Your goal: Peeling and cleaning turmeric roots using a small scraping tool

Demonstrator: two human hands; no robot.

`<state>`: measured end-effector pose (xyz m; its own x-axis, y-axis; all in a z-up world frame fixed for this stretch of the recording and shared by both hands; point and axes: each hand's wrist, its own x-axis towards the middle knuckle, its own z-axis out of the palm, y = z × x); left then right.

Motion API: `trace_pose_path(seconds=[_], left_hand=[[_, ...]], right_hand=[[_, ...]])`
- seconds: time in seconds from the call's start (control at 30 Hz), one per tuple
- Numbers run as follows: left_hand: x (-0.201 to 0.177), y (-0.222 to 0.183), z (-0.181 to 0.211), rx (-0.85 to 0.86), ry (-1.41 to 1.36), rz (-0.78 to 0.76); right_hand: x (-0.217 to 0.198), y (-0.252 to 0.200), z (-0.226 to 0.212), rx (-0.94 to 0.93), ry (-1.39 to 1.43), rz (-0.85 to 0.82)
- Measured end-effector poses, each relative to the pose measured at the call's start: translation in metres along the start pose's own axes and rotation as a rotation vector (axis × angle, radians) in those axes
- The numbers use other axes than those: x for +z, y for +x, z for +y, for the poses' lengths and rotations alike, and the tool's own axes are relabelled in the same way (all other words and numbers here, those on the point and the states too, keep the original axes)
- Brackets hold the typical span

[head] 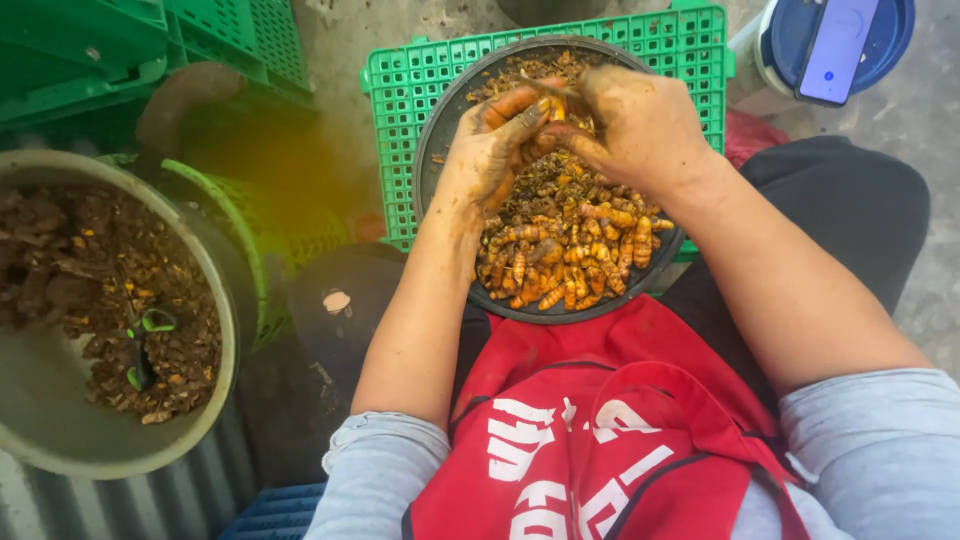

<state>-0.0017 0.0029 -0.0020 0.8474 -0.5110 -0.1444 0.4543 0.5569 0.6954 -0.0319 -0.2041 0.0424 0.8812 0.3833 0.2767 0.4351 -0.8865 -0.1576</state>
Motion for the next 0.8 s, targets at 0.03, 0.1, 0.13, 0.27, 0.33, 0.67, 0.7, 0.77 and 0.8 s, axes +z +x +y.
trace_pose_path(seconds=[0.03, 0.1, 0.13, 0.27, 0.33, 0.67, 0.7, 0.77, 0.8], left_hand=[[0.004, -0.001, 0.004, 0.005, 0.001, 0.0], [0.011, -0.005, 0.01, -0.051, 0.051, 0.091], [0.012, -0.007, 0.011, -0.048, 0.05, 0.094], [0.013, -0.008, 0.016, -0.047, -0.042, 0.09], [0.01, -0.008, 0.016, -0.06, -0.13, 0.111], [0.008, -0.003, 0.018, 0.06, -0.037, 0.06], [0.012, -0.004, 0.019, 0.06, -0.059, 0.073], [0.009, -0.004, 0.018, 0.04, -0.138, 0.057], [0.007, -0.004, 0.018, 0.021, -0.212, 0.036]], right_hand=[[0.001, 0.0, -0.001, -0.004, -0.001, 0.003], [0.003, -0.003, -0.005, -0.056, -0.019, 0.008], [0.002, -0.004, -0.007, -0.06, -0.018, 0.007], [-0.011, 0.0, -0.014, -0.01, 0.242, -0.018], [-0.015, 0.0, -0.01, 0.038, 0.423, -0.044], [-0.03, -0.004, -0.025, 0.118, 0.309, -0.177], [-0.03, -0.006, -0.027, 0.089, 0.287, -0.16], [-0.029, -0.007, -0.027, 0.095, 0.3, -0.188], [-0.028, -0.007, -0.027, 0.101, 0.311, -0.208]])
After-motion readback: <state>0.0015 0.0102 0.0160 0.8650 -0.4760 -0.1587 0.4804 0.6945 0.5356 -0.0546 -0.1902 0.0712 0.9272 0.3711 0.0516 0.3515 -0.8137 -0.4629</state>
